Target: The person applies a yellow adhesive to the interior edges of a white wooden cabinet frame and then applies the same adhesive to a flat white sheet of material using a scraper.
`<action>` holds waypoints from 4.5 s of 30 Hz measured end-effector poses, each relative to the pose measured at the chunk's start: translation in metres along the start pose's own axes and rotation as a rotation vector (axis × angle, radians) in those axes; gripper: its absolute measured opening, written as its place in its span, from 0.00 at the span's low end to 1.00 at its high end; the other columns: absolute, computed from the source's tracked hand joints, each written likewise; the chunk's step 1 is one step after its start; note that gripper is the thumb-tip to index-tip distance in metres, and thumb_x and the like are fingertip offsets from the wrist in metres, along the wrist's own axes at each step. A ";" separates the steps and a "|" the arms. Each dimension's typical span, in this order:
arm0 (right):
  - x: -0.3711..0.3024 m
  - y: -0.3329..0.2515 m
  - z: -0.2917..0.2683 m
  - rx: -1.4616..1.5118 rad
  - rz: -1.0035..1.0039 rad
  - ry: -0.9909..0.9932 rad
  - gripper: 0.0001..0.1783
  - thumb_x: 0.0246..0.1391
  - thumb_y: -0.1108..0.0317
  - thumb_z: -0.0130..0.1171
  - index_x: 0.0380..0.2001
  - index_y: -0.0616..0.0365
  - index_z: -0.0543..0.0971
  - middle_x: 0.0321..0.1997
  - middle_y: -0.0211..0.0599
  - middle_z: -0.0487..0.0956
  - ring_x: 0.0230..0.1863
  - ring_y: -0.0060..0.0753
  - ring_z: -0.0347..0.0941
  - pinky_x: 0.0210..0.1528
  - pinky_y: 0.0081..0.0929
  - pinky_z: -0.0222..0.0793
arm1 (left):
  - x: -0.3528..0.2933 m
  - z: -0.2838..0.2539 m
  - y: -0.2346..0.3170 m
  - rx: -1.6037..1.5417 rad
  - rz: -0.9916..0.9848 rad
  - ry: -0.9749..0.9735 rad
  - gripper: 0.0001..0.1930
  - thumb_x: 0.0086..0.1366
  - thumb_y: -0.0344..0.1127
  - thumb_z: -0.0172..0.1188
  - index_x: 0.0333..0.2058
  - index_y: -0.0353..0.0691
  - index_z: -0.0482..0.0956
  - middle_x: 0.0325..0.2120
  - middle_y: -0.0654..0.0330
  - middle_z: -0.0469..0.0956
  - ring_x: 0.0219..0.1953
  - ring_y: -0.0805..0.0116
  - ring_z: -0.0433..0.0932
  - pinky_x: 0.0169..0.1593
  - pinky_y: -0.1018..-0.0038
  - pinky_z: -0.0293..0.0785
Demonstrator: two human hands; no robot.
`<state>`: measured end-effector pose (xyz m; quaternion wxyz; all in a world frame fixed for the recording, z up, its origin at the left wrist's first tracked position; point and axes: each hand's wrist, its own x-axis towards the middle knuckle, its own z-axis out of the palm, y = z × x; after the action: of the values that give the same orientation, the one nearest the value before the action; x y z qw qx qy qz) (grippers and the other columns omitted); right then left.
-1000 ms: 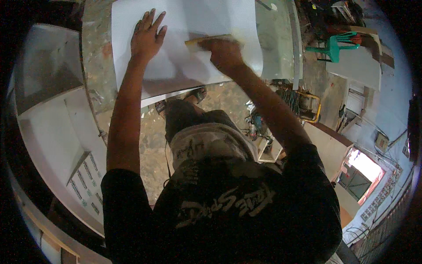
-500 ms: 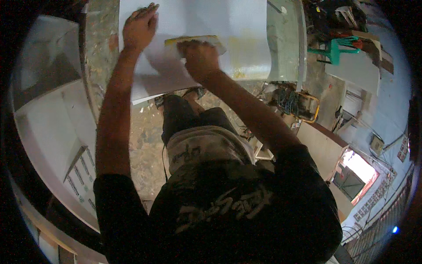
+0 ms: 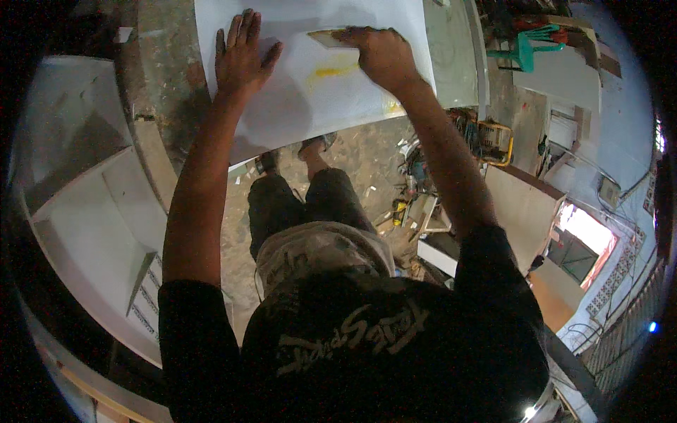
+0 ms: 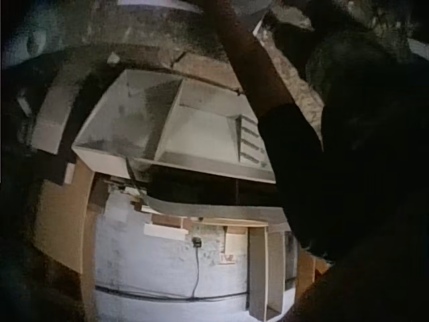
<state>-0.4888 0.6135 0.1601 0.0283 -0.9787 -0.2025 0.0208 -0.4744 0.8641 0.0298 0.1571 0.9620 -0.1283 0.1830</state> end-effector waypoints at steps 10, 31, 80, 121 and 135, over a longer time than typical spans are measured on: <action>-0.171 -0.035 0.022 -0.017 -0.087 -0.440 0.31 0.47 0.79 0.50 0.52 0.36 0.79 0.50 0.42 0.79 0.45 0.49 0.78 0.48 0.46 0.73 | -0.004 0.005 -0.004 -0.013 0.019 0.087 0.38 0.64 0.62 0.51 0.65 0.42 0.62 0.67 0.57 0.58 0.69 0.55 0.56 0.66 0.41 0.50; -0.182 0.075 0.031 0.242 -0.007 -0.268 0.31 0.42 0.80 0.49 0.48 0.40 0.82 0.52 0.36 0.81 0.52 0.43 0.77 0.54 0.41 0.73 | 0.003 0.000 0.002 0.036 -0.032 -0.067 0.37 0.65 0.62 0.51 0.67 0.49 0.58 0.69 0.61 0.55 0.71 0.58 0.51 0.63 0.28 0.42; -0.139 0.054 -0.043 0.983 0.425 0.012 0.17 0.53 0.60 0.64 0.43 0.57 0.82 0.37 0.44 0.84 0.39 0.42 0.81 0.46 0.38 0.74 | -0.005 0.002 0.011 0.234 -0.125 -0.086 0.41 0.62 0.71 0.44 0.68 0.58 0.55 0.70 0.69 0.50 0.72 0.67 0.49 0.58 0.21 0.43; -0.069 -0.094 0.090 0.108 -0.003 0.108 0.30 0.47 0.73 0.55 0.57 0.46 0.74 0.60 0.38 0.74 0.60 0.41 0.71 0.64 0.51 0.61 | -0.005 -0.023 -0.031 0.114 -0.030 -0.160 0.27 0.72 0.51 0.41 0.68 0.56 0.55 0.68 0.62 0.56 0.68 0.60 0.57 0.69 0.52 0.54; -0.040 -0.095 0.041 0.145 0.052 0.044 0.28 0.43 0.79 0.55 0.47 0.38 0.82 0.48 0.33 0.82 0.45 0.43 0.79 0.49 0.43 0.76 | -0.010 -0.015 -0.042 -0.058 -0.007 0.052 0.27 0.71 0.47 0.45 0.67 0.57 0.58 0.68 0.61 0.57 0.70 0.61 0.55 0.69 0.51 0.52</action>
<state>-0.5656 0.6869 0.1260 0.1032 -0.9792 -0.1742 0.0146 -0.4754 0.9099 0.0289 0.1889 0.9524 -0.1260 0.2036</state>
